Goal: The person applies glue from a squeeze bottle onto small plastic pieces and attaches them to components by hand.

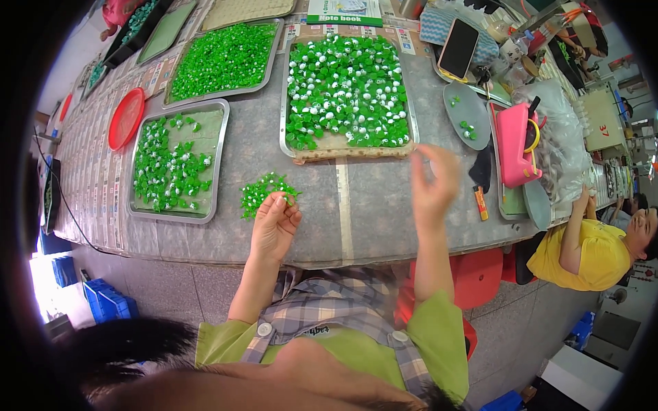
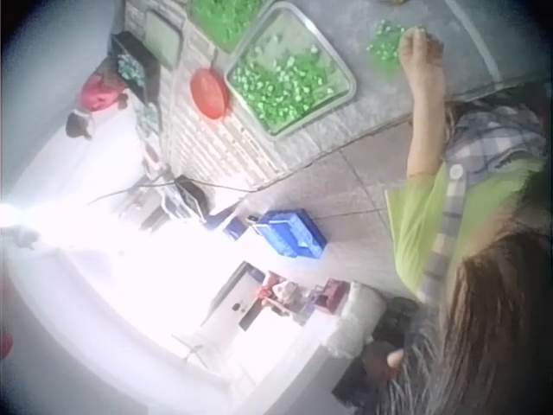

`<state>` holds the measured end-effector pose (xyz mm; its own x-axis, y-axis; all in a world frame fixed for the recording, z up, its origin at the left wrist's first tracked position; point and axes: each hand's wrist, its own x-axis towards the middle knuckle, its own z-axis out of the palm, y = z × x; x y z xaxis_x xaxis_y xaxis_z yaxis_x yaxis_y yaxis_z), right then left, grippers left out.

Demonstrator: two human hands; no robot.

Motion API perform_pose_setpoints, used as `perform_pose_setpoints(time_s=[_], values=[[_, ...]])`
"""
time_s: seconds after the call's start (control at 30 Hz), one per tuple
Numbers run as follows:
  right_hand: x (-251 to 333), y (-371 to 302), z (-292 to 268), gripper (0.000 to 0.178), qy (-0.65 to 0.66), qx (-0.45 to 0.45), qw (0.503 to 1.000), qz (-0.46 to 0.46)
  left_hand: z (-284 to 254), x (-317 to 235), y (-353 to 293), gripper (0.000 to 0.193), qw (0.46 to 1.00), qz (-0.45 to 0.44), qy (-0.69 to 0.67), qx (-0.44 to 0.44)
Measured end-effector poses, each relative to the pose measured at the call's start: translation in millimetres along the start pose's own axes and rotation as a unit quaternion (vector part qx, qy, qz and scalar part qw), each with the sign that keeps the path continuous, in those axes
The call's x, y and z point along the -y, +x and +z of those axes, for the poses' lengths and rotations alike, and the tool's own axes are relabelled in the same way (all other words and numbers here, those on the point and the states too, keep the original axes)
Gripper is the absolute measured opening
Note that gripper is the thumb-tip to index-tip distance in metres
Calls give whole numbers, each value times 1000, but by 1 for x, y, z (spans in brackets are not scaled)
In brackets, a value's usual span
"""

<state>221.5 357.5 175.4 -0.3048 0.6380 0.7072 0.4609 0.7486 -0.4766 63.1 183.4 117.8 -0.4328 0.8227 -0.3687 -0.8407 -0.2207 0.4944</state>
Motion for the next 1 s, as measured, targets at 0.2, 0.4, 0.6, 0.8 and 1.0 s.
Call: perform_pose_setpoints(time_s=[0.2, 0.4, 0.6, 0.8, 1.0], values=[[3, 12, 104, 8, 88, 254, 951, -150, -1, -2, -4, 7, 1000, 5, -10, 18], [13, 9, 128, 14, -21, 303, 934, -186, -8, -10, -6, 5, 999, 30, -16, 14], [13, 10, 113, 11, 30, 249, 957, -144, 1, -6, -4, 6, 1000, 9, 0, 13], [34, -4, 56, 17, 500, 333, 734, 317, 3, -3, -3, 7, 1000, 7, 6, 12], [30, -55, 38, 18, 633, 307, 522, 482, 11, 6, 0, 9, 999, -26, 42, 11]])
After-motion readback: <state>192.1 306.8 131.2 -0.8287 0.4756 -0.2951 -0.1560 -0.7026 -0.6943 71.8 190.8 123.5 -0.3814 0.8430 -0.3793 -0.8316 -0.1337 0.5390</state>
